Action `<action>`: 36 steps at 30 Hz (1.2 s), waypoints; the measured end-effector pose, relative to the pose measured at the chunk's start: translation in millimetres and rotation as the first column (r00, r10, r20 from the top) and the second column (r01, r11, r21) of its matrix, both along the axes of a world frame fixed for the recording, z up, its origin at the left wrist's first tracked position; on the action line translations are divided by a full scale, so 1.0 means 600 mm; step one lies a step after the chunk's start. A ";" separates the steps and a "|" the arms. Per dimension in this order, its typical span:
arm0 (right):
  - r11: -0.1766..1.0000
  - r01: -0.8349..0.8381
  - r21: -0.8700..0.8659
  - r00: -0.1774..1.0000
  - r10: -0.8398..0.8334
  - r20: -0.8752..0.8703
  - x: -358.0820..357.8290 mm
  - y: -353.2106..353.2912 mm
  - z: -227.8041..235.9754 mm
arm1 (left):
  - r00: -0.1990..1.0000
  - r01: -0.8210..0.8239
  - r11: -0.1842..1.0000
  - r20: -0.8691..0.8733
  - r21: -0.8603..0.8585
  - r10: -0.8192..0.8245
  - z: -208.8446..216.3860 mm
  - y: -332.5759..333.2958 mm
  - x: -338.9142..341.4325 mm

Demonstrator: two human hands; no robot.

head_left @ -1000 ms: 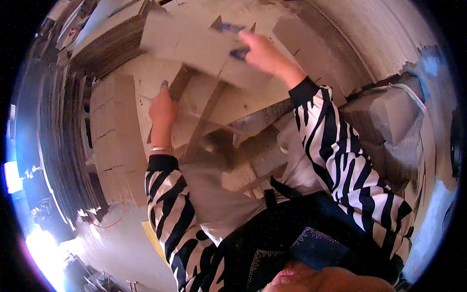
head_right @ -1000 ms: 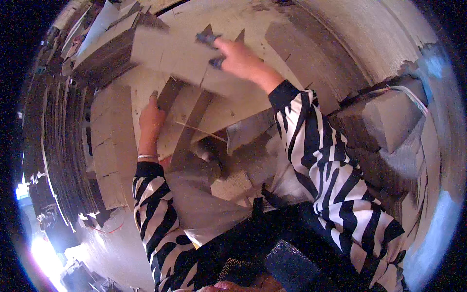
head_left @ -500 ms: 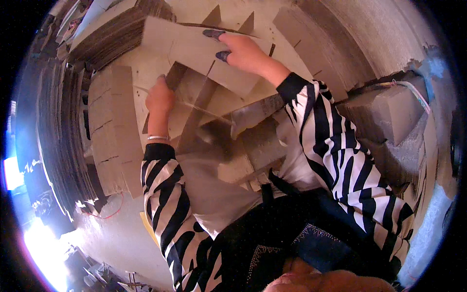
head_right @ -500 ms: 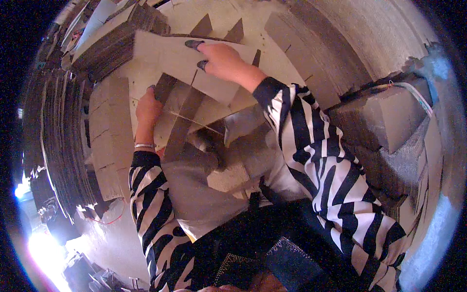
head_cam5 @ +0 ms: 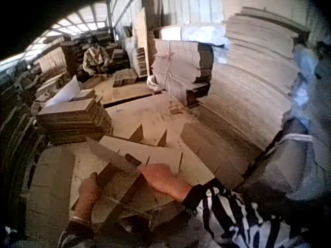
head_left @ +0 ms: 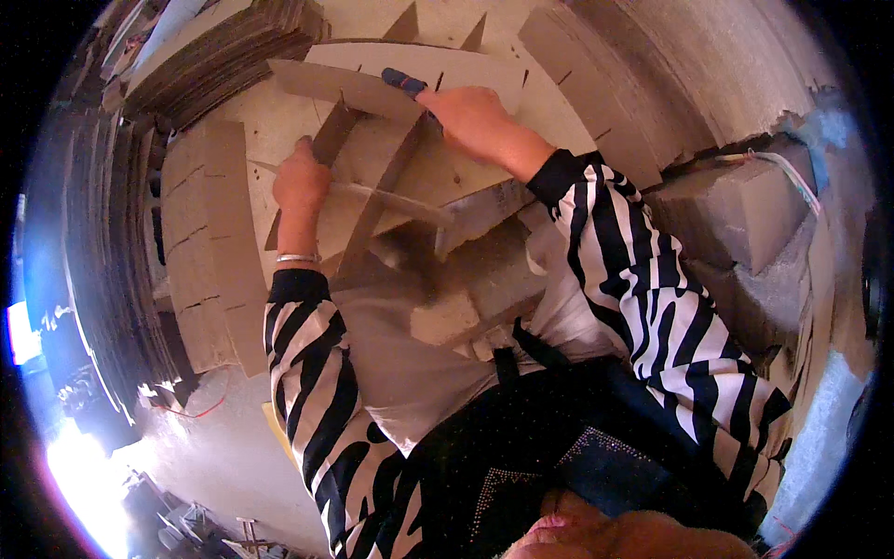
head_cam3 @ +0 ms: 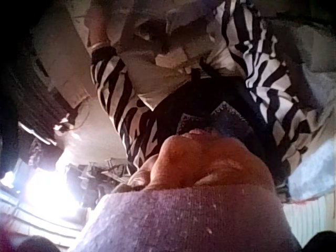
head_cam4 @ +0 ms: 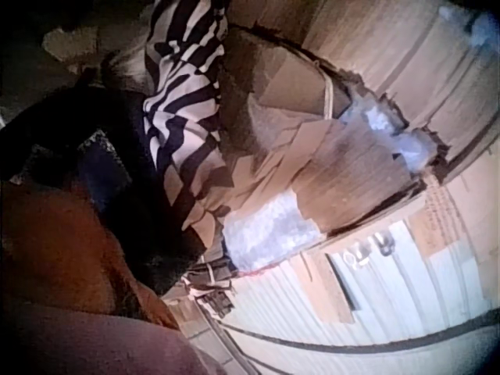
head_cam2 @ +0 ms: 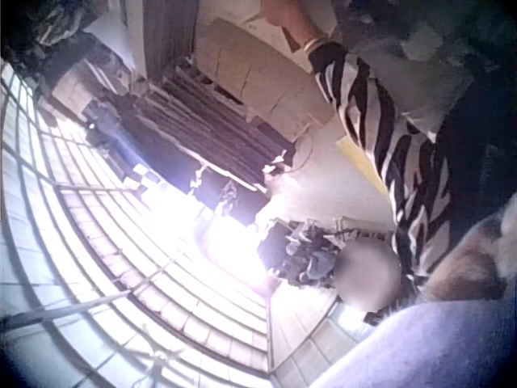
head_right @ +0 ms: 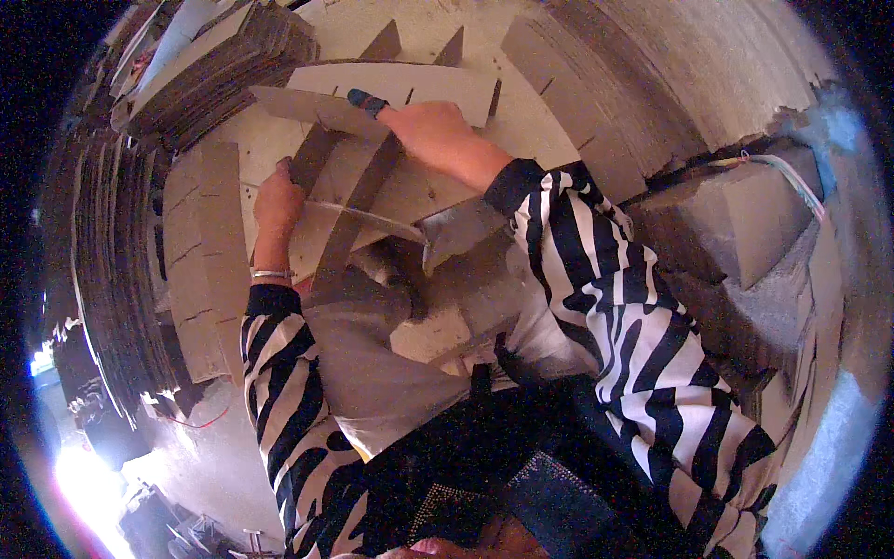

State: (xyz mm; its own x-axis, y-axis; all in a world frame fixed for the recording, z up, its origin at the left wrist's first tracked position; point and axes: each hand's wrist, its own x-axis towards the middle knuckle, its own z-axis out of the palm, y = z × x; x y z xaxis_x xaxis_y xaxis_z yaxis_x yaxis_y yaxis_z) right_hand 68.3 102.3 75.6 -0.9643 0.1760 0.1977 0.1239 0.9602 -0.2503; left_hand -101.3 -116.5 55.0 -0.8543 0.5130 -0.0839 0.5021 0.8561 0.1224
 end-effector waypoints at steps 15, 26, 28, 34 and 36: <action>0.997 -0.075 -0.027 0.992 0.077 0.103 -0.027 -0.025 -0.021 | 0.999 0.032 0.997 0.001 -0.068 -0.032 0.018 0.004 -0.001; 0.984 -0.173 0.035 0.951 0.158 0.265 -0.035 -0.052 -0.002 | 0.997 -0.063 0.995 0.038 -0.076 0.066 0.004 -0.027 0.006; 0.994 -0.089 0.063 0.989 0.081 0.126 -0.017 -0.024 0.038 | 0.999 0.004 1.000 0.051 -0.004 -0.003 0.003 -0.014 0.007; 0.954 0.296 -0.047 0.942 -0.283 0.182 -0.013 0.081 0.019 | 0.969 0.031 0.968 -0.245 0.249 0.032 0.008 -0.074 -0.030; 0.973 0.212 -0.087 0.975 -0.205 0.087 -0.020 0.086 -0.018 | 0.992 -0.108 0.993 -0.061 0.053 0.111 0.038 -0.092 -0.029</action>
State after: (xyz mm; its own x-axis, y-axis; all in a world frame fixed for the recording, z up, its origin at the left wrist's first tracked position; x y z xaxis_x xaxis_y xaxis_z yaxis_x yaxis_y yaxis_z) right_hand 56.4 153.9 64.5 -0.9161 0.3891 0.0967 0.3414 0.8835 -0.3209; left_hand -118.8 -171.5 78.0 -0.9082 0.4185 -0.0044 0.4140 0.8999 0.1373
